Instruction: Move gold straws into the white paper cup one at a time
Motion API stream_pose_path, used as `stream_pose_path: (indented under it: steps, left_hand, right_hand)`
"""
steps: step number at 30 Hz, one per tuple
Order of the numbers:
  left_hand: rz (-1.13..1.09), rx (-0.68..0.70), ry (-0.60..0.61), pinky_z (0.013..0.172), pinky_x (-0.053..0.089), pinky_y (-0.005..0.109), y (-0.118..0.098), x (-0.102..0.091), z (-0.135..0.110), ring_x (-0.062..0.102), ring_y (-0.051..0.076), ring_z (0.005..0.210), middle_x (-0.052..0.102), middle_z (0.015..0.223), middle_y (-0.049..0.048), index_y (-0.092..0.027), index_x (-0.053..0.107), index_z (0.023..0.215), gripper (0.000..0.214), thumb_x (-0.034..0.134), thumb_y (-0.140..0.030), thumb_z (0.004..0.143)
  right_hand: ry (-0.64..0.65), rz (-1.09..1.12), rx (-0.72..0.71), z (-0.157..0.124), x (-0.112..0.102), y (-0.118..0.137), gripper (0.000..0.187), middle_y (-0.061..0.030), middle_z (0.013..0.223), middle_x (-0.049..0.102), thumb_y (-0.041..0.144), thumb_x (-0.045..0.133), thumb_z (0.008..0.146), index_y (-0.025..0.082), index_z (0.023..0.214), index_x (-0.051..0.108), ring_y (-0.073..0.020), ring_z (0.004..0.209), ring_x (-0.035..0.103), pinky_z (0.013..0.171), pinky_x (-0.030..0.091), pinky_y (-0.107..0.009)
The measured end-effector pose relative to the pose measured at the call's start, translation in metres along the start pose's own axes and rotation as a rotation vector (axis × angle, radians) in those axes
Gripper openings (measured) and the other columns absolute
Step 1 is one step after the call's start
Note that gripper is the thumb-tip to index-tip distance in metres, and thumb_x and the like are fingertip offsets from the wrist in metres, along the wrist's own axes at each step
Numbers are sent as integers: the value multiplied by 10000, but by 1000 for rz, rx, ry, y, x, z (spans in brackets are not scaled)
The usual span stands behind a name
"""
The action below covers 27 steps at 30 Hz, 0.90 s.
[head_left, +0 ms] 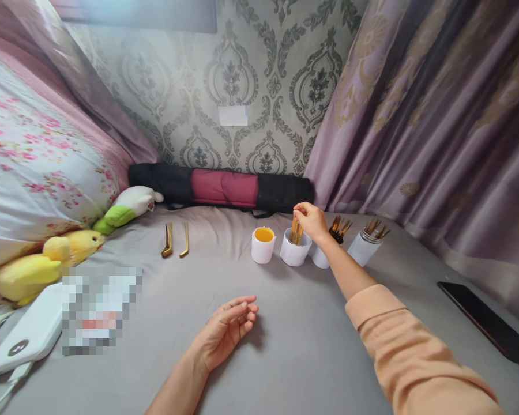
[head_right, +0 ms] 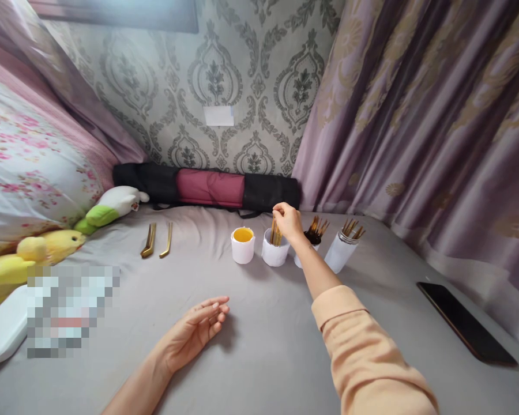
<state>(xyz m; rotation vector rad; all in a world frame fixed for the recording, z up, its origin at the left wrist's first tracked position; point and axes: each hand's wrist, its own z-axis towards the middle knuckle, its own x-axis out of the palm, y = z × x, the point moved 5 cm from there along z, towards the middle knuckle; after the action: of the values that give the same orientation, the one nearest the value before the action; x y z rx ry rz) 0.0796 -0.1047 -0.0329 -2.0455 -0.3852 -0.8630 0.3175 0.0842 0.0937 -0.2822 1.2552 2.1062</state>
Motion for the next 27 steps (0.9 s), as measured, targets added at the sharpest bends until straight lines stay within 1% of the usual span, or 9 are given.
stream_pose_path:
  steps: [2,5,8,11,18,27]
  left_hand:
    - [-1,0,1,692,490,219,0,0,0,581,96,713,608,880,88,-95,598,990,246,592,-142,748]
    - [-3,-3,1,691,491,218,0,0,0,580,96,712,606,879,86,-97,600,989,246,592,-139,747]
    - [-2,-3,1,691,491,218,0,0,0,578,97,717,605,880,89,-93,599,993,249,592,-140,749]
    - [-1,-5,-1,693,491,219,0,0,0,577,98,718,605,882,90,-91,597,996,254,595,-141,748]
    - [-9,-8,-3,688,492,218,0,0,0,580,93,707,610,876,89,-94,597,989,247,594,-136,746]
    - [-13,-7,-9,685,494,215,0,1,0,590,93,701,618,869,87,-97,597,978,235,591,-133,746]
  right_hand:
    - [-2,-30,-26,0,-1,1,167,-10,694,643,248,498,721,190,817,622,-142,624,602,676,483,-307]
    - [-17,-131,-87,1,-4,4,184,-18,753,639,244,493,729,196,828,641,-143,667,585,707,466,-307]
    - [-35,-227,-155,1,-6,6,207,-34,803,610,221,479,739,197,835,661,-147,710,566,737,453,-302]
    - [-20,-261,-194,1,-6,7,254,-48,821,577,187,435,766,196,860,670,-153,764,558,770,441,-295]
    - [28,-292,-191,-1,-5,10,313,-66,882,538,148,382,797,200,917,666,-172,839,544,810,433,-308]
    - [9,-315,-168,-3,-6,9,311,-68,877,532,152,387,792,213,907,669,-184,838,546,814,441,-325]
